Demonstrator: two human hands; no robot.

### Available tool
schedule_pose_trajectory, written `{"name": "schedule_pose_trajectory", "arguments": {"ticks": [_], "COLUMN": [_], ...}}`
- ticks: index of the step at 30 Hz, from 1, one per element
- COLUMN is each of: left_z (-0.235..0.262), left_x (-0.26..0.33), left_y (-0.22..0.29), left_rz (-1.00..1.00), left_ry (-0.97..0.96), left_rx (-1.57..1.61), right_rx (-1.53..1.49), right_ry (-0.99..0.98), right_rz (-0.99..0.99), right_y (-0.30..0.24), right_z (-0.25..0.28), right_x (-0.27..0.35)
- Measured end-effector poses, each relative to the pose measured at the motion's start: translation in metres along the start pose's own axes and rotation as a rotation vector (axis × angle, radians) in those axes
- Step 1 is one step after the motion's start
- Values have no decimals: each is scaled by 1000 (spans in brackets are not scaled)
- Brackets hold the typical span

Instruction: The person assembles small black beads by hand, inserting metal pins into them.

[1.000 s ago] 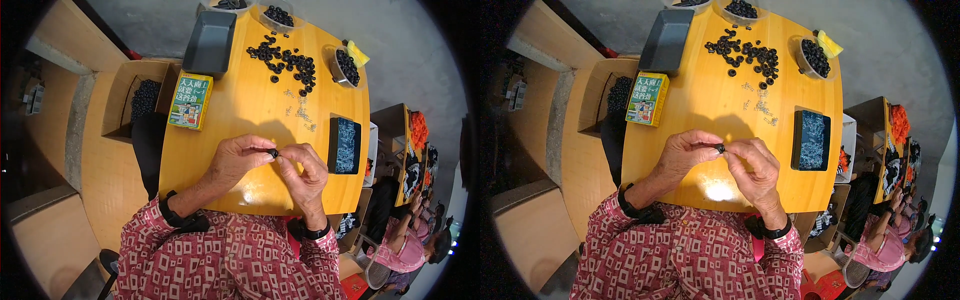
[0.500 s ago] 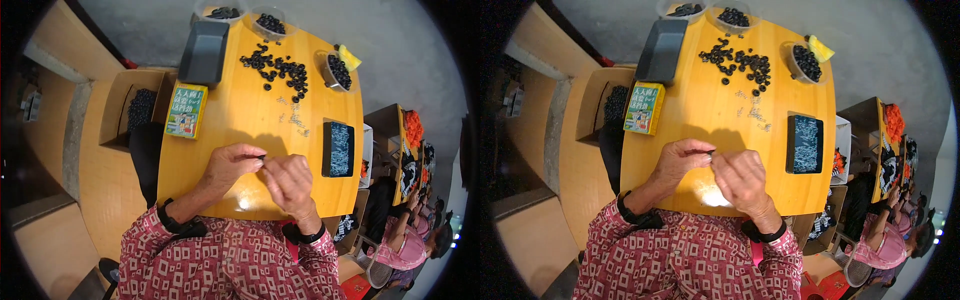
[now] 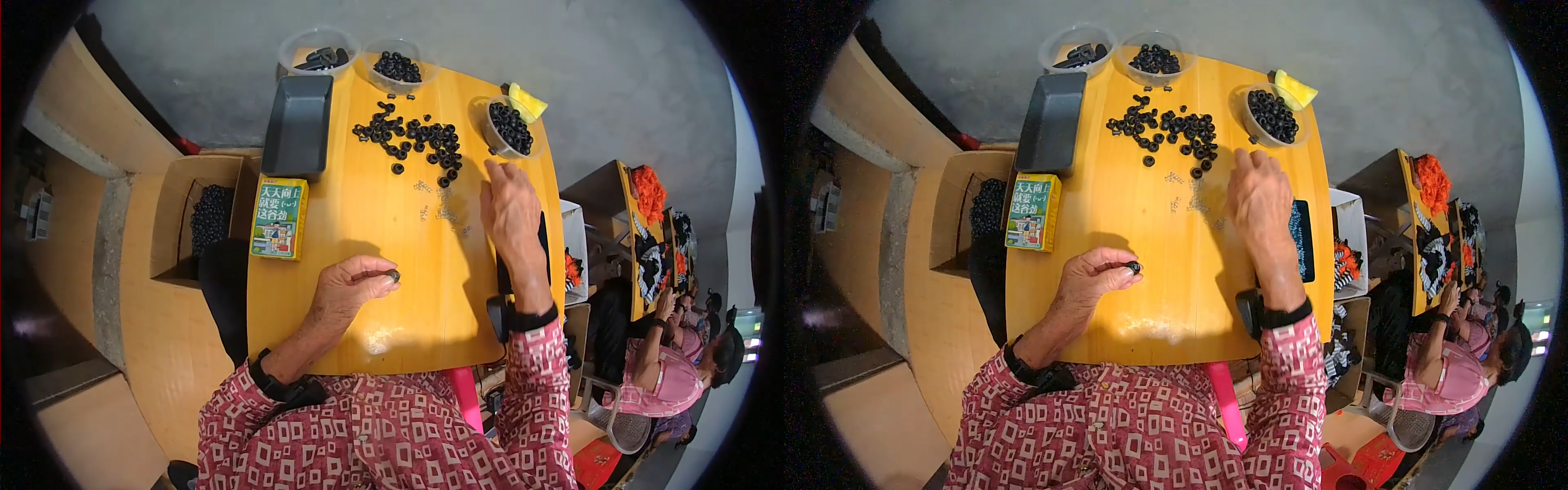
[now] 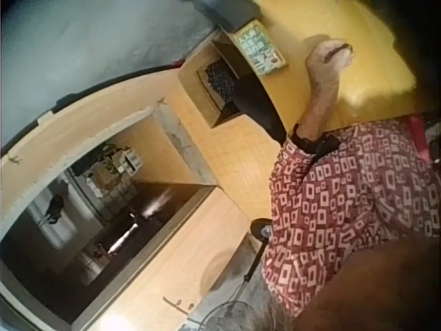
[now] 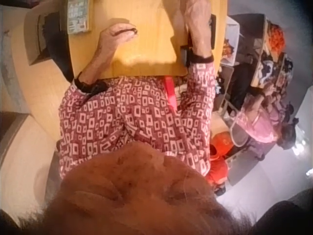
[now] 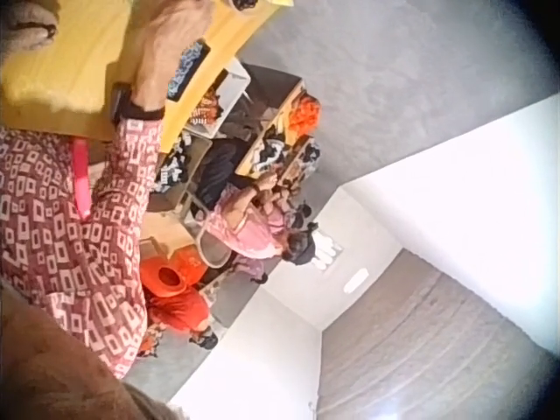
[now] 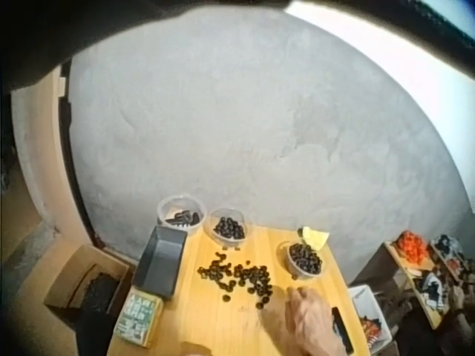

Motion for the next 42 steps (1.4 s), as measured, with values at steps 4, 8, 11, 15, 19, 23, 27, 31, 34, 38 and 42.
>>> {"name": "schedule_pose_trajectory", "arguments": {"ticks": [4,8,11,15,19,23,27,31,34,38,42], "left_z": [-1,1,0,0,-1,0,0,0,0,0,1], "left_x": [1,2,3,3,2,0,1,3,5,5,1], "left_y": [-5,-7,-8,-9,-6,-6,-7,-7,-7,-6,-6], "left_rz": [9,36,32,28,16,33,57,36,34,6,35], "left_ry": [-1,15,2,-1,-3,21,7,5,11,11,29], "left_rx": [-33,-18,-39,-48,-62,-60,-44,-36,-31,-41,-5], "right_rx": [233,305,252,201,209,205,156,177,172,111,31], "right_ry": [-176,-386,-406,-463,-357,-352,-311,-233,-193,-107,-38], "right_rz": [-113,-279,-369,-418,-370,-327,-347,-293,-243,-238,-243], "right_y": [26,29,29,36,39,29,26,29,30,28,20], "right_z": [-47,-80,-85,-96,-95,-86,-78,-90,-93,-86,-72], "right_x": [-22,-26,-28,-28,-28,-24,-19,-20,-19,-19,-14]}}
Point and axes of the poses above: each hand's wrist, its own x-axis away from the middle knuckle, its own z-axis out of the back of the hand, y = z × x, the point moved 9 cm from there along -x, towards the middle knuckle, and after that the axes turned 10 degrees about x, right-handed, at the moved point
